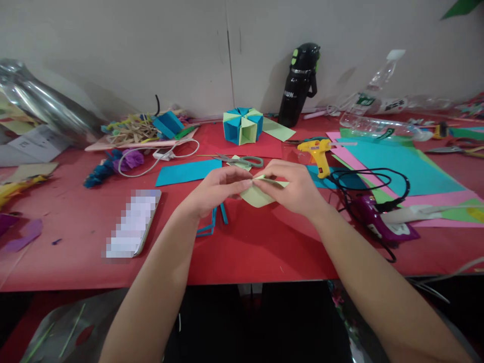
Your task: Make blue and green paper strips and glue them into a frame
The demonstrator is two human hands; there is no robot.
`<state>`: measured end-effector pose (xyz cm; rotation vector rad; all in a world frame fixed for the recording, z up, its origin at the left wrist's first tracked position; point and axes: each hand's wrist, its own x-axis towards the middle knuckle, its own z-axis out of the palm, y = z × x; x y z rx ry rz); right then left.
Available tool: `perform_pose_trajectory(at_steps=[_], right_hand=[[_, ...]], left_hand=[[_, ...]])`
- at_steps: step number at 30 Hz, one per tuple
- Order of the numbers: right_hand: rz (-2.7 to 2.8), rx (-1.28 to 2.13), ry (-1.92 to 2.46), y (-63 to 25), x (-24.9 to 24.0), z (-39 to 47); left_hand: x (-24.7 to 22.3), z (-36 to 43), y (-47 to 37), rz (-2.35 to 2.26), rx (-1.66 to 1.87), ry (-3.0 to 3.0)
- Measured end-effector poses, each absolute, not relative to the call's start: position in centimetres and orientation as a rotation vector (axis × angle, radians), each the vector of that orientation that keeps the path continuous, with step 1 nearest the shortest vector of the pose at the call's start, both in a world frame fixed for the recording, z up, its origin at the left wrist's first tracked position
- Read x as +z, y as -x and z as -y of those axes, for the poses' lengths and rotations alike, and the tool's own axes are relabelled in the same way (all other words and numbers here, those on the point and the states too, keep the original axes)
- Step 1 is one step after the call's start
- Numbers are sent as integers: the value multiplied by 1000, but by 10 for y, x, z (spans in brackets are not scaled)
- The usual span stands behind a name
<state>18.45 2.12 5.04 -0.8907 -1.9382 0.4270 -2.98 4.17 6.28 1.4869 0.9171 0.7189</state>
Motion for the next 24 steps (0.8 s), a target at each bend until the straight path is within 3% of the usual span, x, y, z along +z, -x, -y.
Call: perform_pose_trajectory(at_steps=[5, 13, 19, 24], right_hand=[[1875, 413, 923, -186, 56, -19], [1795, -107, 776, -187, 49, -18], [1810, -30, 860, -184, 44, -23], [2010, 139, 1016, -189, 32, -33]], left_hand=[[61, -43, 30, -871, 924, -1731], [53, -34, 22, -1057, 1442, -2349], [50, -36, 24, -1165, 1362, -2503], [44, -44, 27, -1218, 930, -2646]])
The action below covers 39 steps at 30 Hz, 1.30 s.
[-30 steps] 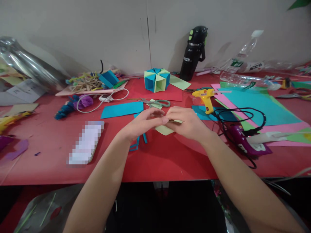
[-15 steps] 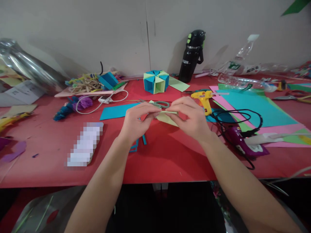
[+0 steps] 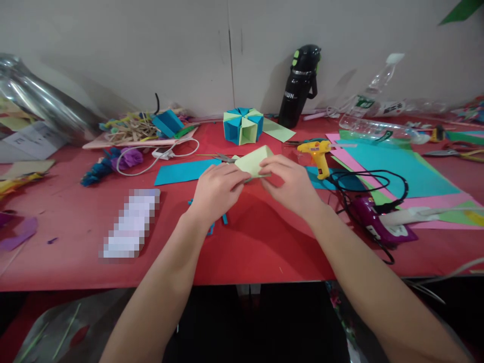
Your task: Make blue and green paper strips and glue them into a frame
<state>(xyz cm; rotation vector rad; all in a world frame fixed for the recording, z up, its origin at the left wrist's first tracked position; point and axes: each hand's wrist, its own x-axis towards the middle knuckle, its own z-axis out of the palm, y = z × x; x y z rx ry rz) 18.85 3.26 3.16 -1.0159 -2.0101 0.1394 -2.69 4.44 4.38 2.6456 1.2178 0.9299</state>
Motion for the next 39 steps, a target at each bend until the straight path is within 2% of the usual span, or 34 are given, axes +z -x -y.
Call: perform_pose_trajectory(at_steps=[3, 6, 16, 39], right_hand=[[2225, 217, 1228, -189, 24, -34], [2373, 269, 1323, -189, 22, -33], [2381, 623, 1317, -188, 28, -29], [2362, 587, 1263, -189, 24, -33]], left_hand=[[38, -47, 28, -1170, 591, -2673], [34, -48, 28, -1073, 440, -2602], [37, -44, 27, -987, 434, -2460], [40, -45, 25, -900, 453, -2438]])
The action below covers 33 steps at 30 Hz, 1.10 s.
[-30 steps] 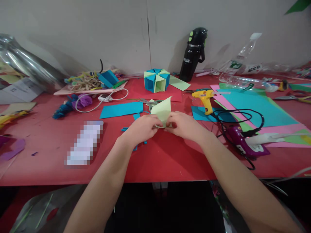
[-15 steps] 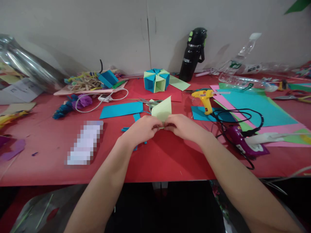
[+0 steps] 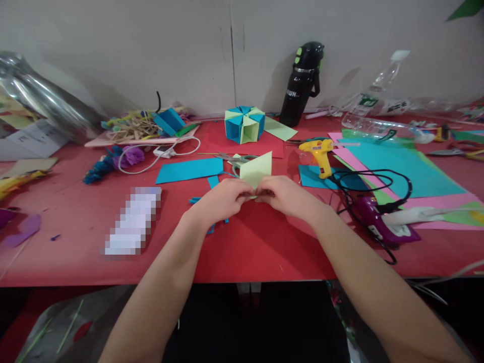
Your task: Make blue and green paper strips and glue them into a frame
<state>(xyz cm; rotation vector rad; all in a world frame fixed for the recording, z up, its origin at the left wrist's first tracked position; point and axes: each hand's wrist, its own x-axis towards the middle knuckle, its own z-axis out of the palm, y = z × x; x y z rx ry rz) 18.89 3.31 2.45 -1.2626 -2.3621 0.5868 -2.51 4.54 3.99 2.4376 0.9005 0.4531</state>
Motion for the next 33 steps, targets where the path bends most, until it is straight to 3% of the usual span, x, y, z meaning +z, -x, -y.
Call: perform_pose_trajectory(at_steps=[33], right_hand=[[2409, 520, 1368, -188, 27, -32]], left_hand=[[35, -43, 21, -1211, 297, -2664]])
